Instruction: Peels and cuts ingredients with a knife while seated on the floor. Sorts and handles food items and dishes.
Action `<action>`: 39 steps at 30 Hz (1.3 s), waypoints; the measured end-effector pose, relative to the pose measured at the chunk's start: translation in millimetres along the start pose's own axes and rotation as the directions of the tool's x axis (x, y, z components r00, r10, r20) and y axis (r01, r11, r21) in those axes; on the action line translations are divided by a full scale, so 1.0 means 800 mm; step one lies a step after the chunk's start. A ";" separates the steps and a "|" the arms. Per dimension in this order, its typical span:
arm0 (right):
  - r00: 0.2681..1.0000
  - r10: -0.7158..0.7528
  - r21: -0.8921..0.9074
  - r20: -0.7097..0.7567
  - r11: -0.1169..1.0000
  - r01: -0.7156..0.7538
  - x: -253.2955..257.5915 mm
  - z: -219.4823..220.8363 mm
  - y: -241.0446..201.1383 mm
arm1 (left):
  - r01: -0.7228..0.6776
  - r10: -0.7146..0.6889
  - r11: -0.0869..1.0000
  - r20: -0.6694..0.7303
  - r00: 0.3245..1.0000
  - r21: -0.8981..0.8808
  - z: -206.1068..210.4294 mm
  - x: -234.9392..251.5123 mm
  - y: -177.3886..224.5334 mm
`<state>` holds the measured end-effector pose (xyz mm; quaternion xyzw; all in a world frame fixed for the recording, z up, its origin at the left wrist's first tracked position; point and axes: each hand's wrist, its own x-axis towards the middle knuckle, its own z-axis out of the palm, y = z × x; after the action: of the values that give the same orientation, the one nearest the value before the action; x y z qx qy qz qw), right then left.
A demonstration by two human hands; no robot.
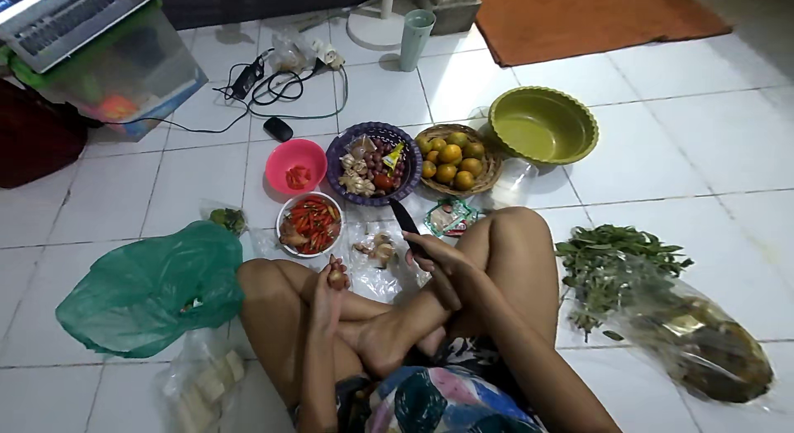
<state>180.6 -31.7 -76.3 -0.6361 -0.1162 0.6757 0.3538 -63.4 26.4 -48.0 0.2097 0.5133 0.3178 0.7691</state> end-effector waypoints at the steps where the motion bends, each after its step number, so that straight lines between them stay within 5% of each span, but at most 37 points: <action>1: 1.000 0.006 0.040 0.030 0.999 -0.007 0.000 -0.005 0.005 | 0.003 -0.003 1.000 0.004 1.000 0.003 0.000 0.000 0.000; 8: 0.983 -0.180 0.059 0.031 0.982 0.178 -0.040 0.014 -0.002 | -0.036 0.039 0.999 0.153 0.987 -0.021 0.007 -0.014 0.006; 12: 0.953 -0.279 -0.035 0.116 0.958 0.284 -0.079 0.041 -0.024 | -0.260 0.212 0.954 0.283 0.935 0.146 0.015 -0.023 0.008; 17: 0.860 -0.445 -0.292 0.248 0.813 0.504 -0.112 0.066 -0.033 | -0.671 0.582 0.561 0.346 0.736 0.485 0.022 -0.020 0.003; 20: 0.771 -0.558 -0.470 0.306 0.615 0.632 -0.118 0.072 -0.028 | -0.755 0.683 0.360 0.396 0.613 0.548 0.027 -0.021 0.006; 23: 0.729 -0.615 -0.584 0.299 0.487 0.650 -0.125 0.080 -0.022 | -0.794 0.715 0.282 0.434 0.548 0.538 0.031 -0.025 0.007; 31: 0.707 -0.656 -0.749 0.264 0.323 0.579 -0.132 0.090 -0.019 | -0.835 0.745 0.469 0.379 0.549 0.287 0.034 -0.021 0.000; 39: 0.632 -0.741 -0.835 0.228 0.186 0.519 -0.137 0.097 -0.014 | -0.717 0.644 0.667 0.328 0.691 0.201 0.042 -0.040 0.014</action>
<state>104.5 -69.0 28.5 -0.6856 -0.6394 0.2390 0.2530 -44.2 11.7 -6.9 0.5416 0.3481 0.4711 0.6029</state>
